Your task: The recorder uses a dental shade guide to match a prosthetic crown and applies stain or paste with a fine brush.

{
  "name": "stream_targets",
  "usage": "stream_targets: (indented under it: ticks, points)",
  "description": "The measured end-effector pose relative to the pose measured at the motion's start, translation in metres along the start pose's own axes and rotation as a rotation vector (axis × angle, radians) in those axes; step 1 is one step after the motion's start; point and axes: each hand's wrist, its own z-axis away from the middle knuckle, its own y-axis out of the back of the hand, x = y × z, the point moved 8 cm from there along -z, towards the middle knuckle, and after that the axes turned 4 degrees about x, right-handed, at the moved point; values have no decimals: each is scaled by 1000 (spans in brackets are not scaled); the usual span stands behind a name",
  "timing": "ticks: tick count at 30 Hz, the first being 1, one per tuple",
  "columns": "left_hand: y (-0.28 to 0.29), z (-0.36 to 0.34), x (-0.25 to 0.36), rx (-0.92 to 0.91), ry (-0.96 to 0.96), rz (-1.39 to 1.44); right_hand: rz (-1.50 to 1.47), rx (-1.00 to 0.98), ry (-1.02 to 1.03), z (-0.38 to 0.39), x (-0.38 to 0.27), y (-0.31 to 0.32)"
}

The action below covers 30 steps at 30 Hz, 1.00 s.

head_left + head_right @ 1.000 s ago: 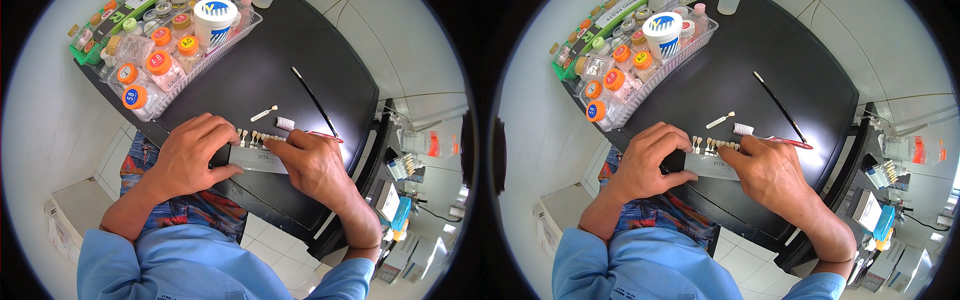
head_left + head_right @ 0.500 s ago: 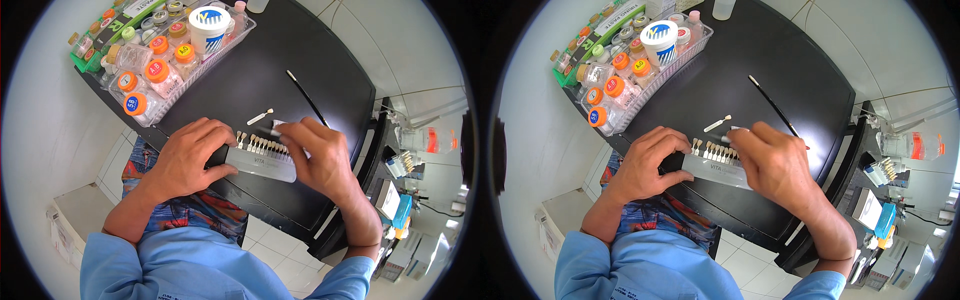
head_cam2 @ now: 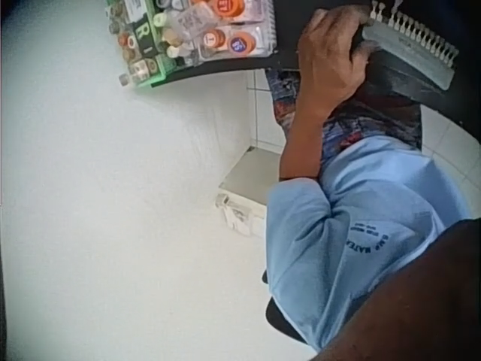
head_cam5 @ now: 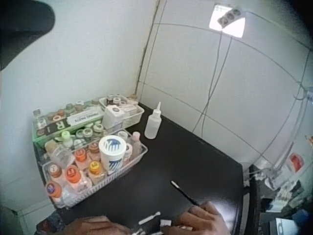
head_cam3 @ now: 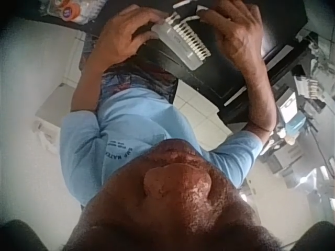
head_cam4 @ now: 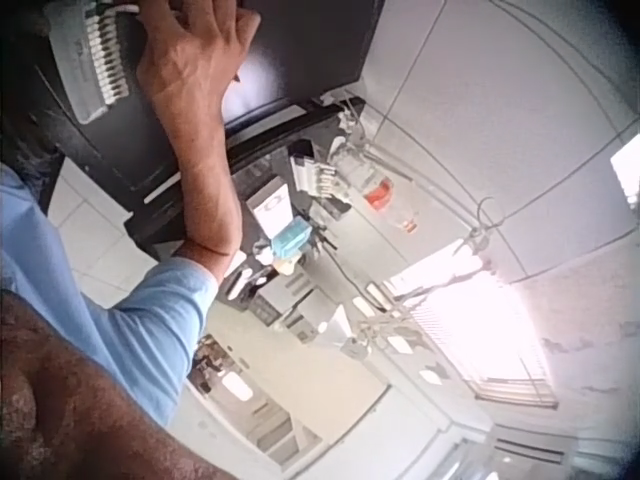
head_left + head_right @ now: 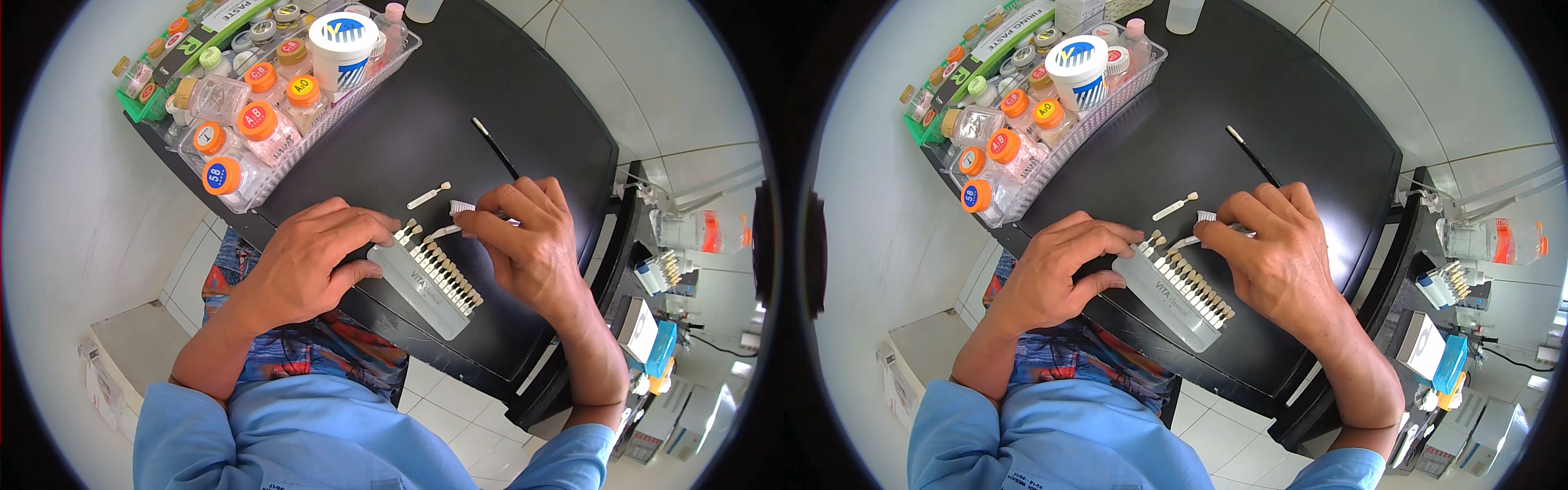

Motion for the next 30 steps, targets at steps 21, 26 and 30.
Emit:
stream_targets:
  ticks: [21, 26, 30]
  points:
    - [-1, 2, 0, 3, -30, -18, -51, -79, -11, -1, -4, -18]
    - [-1, 2, -1, 1, -29, -19, -57, -75, -14, 0, -4, -19]
    - [-2, 2, -1, 0, -29, -15, -69, -82, -12, 0, -4, -20]
